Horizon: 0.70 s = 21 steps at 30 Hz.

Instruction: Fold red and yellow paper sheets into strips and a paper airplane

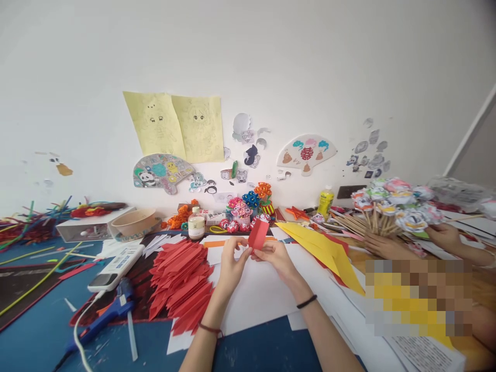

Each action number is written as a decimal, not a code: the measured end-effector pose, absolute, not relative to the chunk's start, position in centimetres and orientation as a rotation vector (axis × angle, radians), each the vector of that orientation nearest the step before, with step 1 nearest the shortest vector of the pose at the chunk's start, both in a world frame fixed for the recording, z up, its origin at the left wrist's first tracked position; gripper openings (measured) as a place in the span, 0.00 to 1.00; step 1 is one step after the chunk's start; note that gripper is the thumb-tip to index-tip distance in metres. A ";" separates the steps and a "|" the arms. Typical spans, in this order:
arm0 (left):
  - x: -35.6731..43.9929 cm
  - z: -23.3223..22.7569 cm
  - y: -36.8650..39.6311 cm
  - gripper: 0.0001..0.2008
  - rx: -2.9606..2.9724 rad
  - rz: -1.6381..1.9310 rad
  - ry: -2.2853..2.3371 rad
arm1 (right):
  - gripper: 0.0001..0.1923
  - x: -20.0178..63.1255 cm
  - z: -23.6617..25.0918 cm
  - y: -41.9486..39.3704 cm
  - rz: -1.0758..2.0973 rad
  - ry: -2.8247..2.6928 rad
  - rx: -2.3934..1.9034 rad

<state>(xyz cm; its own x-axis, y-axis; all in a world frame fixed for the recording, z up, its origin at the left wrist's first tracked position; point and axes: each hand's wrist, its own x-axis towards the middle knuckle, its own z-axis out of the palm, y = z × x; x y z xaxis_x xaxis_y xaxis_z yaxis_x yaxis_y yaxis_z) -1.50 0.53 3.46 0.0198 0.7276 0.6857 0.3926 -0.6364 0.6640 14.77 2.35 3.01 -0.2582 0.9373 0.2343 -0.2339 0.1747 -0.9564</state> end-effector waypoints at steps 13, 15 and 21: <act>-1.4 2.3 1.3 0.14 1.728 1.499 1.156 | 0.21 14.0 3.5 1.9 1.392 -1.294 -0.753; -1.2 2.1 1.3 0.15 1.683 1.522 1.142 | 0.22 13.8 3.5 1.8 1.409 -1.293 -0.742; -0.9 1.9 1.3 0.15 1.656 1.582 1.138 | 0.20 13.6 3.6 1.6 1.399 -1.313 -0.716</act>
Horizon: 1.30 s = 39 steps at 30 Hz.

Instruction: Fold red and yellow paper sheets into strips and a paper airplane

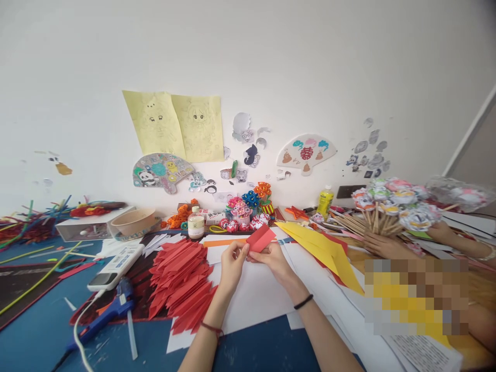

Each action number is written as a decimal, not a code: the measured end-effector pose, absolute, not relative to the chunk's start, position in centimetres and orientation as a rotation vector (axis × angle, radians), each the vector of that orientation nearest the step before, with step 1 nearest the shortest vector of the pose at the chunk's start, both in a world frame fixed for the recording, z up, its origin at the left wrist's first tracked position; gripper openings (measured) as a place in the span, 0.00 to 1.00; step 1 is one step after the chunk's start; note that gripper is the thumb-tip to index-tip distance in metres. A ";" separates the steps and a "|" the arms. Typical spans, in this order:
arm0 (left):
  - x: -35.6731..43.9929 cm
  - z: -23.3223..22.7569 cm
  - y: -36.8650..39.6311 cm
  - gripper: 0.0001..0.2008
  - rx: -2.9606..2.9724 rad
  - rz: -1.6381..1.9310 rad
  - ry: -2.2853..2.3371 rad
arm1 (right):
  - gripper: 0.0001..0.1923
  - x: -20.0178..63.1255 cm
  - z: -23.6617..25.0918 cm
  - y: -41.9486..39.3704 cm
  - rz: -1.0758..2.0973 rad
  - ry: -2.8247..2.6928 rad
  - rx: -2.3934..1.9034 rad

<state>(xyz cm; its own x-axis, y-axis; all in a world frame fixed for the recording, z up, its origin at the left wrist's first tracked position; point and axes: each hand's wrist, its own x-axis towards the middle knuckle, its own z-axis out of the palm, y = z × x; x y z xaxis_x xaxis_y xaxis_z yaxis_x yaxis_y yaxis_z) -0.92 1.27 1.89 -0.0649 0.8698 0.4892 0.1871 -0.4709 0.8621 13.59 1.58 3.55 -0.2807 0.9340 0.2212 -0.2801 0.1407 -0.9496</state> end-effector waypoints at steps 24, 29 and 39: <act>-1.6 3.1 0.8 0.15 1.914 1.318 1.160 | 0.13 14.2 3.2 2.2 1.214 -1.311 -0.814; -1.0 2.7 0.7 0.13 1.963 1.368 1.208 | 0.13 14.1 3.2 2.2 1.188 -1.318 -0.833; -1.1 2.7 0.7 0.14 1.949 1.445 1.246 | 0.15 14.1 2.8 2.3 1.256 -1.400 -0.797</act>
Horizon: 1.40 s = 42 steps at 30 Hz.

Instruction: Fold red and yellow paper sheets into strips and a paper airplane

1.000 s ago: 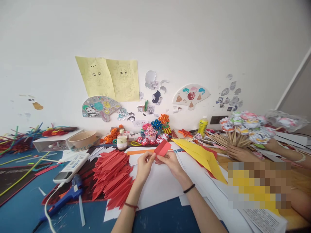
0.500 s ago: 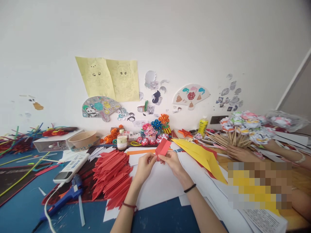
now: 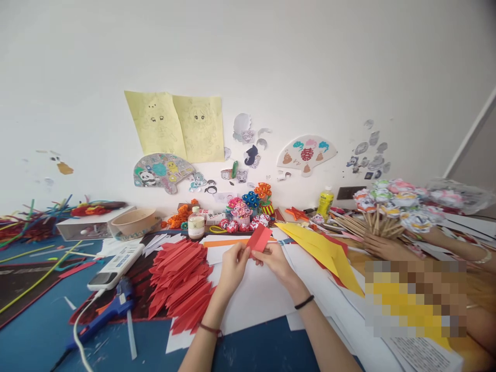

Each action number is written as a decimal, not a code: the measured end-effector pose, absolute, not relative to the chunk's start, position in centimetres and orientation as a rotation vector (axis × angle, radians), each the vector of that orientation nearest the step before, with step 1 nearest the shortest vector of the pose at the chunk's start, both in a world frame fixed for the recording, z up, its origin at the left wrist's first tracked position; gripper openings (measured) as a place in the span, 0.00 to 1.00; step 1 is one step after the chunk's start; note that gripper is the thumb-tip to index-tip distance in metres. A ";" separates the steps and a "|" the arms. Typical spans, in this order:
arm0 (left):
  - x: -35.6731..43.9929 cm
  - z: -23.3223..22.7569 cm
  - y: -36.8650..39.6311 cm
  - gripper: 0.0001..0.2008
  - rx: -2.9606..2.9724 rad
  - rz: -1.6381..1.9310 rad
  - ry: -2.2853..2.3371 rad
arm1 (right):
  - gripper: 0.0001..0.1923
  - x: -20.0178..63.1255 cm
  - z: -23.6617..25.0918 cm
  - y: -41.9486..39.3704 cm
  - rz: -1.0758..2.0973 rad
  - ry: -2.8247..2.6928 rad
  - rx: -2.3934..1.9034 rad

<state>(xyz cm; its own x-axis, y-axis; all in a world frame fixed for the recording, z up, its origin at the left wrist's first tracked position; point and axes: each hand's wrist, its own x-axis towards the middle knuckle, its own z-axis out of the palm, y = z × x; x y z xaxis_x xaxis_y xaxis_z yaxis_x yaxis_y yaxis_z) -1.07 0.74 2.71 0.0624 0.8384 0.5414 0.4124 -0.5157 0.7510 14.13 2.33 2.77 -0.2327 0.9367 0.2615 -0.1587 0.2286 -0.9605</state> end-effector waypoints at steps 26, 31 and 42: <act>-1.3 3.1 0.8 0.16 1.854 1.468 1.194 | 0.16 14.1 3.1 2.1 1.281 -1.430 -0.794; -1.5 3.0 1.0 0.20 1.811 1.433 1.308 | 0.15 14.3 3.1 2.1 1.289 -1.449 -0.798; -2.1 2.8 1.4 0.16 1.773 1.356 1.191 | 0.20 14.9 2.6 2.5 1.273 -1.474 -0.804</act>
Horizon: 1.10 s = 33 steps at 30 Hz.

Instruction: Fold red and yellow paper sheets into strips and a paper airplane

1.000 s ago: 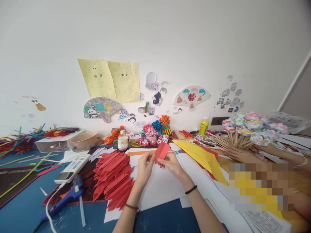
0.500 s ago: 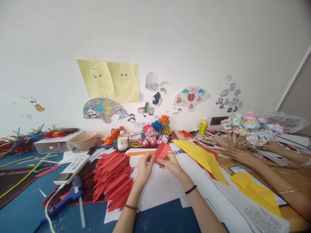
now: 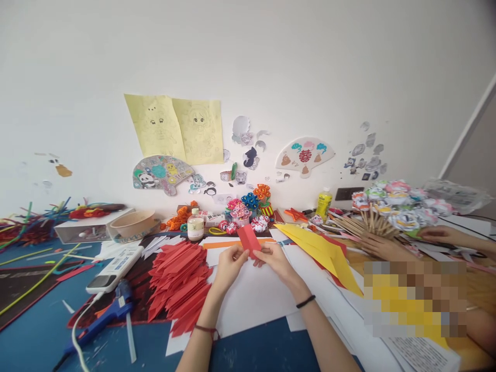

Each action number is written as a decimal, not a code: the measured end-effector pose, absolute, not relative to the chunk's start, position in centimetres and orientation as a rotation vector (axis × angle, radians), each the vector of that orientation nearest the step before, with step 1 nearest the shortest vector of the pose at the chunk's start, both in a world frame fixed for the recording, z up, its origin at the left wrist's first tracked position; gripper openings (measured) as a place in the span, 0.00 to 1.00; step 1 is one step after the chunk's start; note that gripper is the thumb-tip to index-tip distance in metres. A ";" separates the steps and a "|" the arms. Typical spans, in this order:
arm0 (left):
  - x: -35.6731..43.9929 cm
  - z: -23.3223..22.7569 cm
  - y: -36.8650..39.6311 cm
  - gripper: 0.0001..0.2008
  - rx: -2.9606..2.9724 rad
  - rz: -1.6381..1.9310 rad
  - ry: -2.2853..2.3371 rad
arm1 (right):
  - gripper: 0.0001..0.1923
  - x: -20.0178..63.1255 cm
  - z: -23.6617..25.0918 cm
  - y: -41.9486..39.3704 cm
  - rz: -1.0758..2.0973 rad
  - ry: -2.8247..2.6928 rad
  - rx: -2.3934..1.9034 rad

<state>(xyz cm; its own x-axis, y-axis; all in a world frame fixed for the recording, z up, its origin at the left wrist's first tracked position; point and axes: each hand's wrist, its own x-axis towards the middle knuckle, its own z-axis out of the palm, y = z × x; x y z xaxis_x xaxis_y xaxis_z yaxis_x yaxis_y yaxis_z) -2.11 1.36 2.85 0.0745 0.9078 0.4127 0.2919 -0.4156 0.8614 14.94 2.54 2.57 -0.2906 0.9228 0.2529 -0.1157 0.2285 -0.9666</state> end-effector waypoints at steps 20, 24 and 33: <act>-1.6 2.7 0.9 0.09 1.916 1.414 1.361 | 0.20 14.7 1.6 2.9 1.181 -1.588 -0.758; -1.5 2.6 0.8 0.05 1.943 1.495 1.475 | 0.20 14.3 1.1 3.1 1.135 -1.601 -0.822; -1.4 2.7 -0.3 0.10 2.482 1.519 1.575 | 0.19 13.7 1.2 2.9 1.074 -1.564 -0.811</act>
